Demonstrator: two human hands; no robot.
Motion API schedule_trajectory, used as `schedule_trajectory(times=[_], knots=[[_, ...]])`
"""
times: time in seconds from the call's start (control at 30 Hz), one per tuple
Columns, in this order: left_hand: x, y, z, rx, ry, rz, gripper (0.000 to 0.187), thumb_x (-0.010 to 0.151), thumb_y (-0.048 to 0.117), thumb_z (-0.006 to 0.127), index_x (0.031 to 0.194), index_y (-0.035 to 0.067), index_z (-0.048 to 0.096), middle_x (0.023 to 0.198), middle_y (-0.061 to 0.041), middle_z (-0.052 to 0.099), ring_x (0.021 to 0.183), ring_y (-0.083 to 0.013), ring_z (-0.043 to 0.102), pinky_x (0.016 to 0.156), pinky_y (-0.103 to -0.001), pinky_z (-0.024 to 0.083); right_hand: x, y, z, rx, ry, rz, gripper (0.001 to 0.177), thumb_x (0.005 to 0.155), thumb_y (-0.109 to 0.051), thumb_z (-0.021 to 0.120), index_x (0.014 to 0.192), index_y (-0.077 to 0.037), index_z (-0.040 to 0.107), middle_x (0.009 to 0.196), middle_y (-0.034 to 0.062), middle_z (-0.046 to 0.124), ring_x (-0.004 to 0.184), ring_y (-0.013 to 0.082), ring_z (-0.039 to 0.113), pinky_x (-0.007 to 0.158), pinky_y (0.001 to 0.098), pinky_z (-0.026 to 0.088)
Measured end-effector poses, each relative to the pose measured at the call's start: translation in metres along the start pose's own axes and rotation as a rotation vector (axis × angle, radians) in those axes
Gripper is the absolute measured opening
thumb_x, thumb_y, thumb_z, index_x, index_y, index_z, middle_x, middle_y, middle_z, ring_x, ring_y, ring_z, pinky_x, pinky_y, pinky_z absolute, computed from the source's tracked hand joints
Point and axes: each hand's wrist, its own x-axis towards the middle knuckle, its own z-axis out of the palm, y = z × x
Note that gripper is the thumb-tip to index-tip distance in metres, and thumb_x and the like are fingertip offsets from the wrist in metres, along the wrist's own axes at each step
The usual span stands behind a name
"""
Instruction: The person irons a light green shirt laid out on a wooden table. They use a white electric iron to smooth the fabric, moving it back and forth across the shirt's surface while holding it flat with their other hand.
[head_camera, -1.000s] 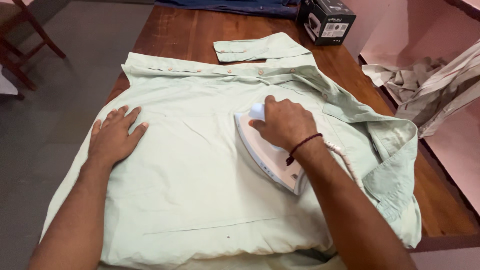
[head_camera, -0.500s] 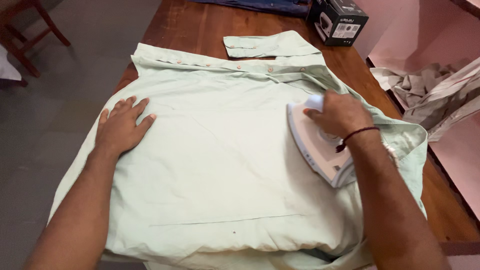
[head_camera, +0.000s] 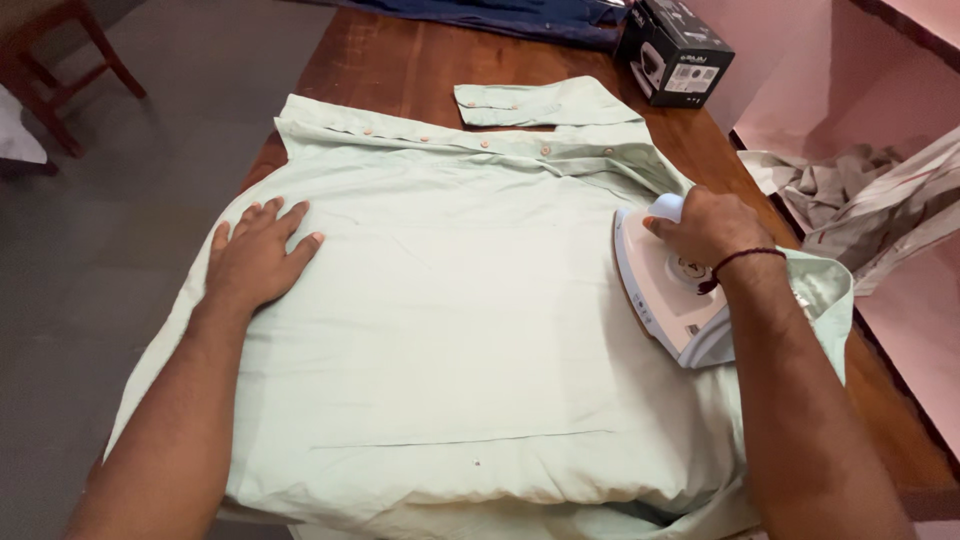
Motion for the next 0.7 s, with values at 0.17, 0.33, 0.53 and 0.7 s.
schedule_trajectory(times=[0.17, 0.33, 0.53, 0.7], knots=[[0.003, 0.003, 0.002, 0.027, 0.017, 0.020, 0.066, 0.097, 0.061, 0.045, 0.156, 0.032, 0.043, 0.167, -0.005, 0.031, 0.154, -0.0262, 0.024, 0.122, -0.054, 0.014, -0.009, -0.018, -0.014, 0.006, 0.002, -0.039, 0.070, 0.087, -0.061, 0.071, 0.124, -0.002, 0.068, 0.114, 0.0274, 0.073, 0.109, 0.0417, 0.071, 0.095, 0.0507, 0.055], [0.001, 0.001, 0.004, -0.020, 0.022, 0.016, 0.063, 0.098, 0.057, 0.045, 0.155, 0.029, 0.043, 0.166, -0.005, 0.032, 0.154, -0.0259, 0.024, 0.123, -0.054, 0.014, -0.021, -0.077, -0.020, 0.057, 0.085, -0.229, 0.068, 0.089, -0.059, 0.069, 0.123, 0.000, 0.065, 0.113, 0.0274, 0.072, 0.107, 0.0418, 0.070, 0.092, 0.0522, 0.055], [0.000, 0.003, 0.004, -0.031, 0.027, 0.019, 0.062, 0.099, 0.054, 0.045, 0.155, 0.028, 0.043, 0.166, -0.005, 0.032, 0.153, -0.0264, 0.024, 0.123, -0.054, 0.013, -0.041, -0.166, -0.011, 0.120, 0.087, -0.480, 0.065, 0.090, -0.054, 0.070, 0.124, -0.001, 0.061, 0.111, 0.0271, 0.070, 0.106, 0.0446, 0.068, 0.090, 0.0533, 0.054], [-0.002, 0.006, 0.000, -0.035, 0.014, 0.007, 0.061, 0.100, 0.053, 0.046, 0.155, 0.028, 0.043, 0.165, -0.006, 0.032, 0.154, -0.0266, 0.024, 0.124, -0.053, 0.011, -0.064, -0.210, -0.012, 0.118, 0.025, -0.505, 0.059, 0.090, -0.052, 0.070, 0.118, -0.001, 0.064, 0.111, 0.0233, 0.071, 0.106, 0.0415, 0.068, 0.088, 0.0520, 0.055]])
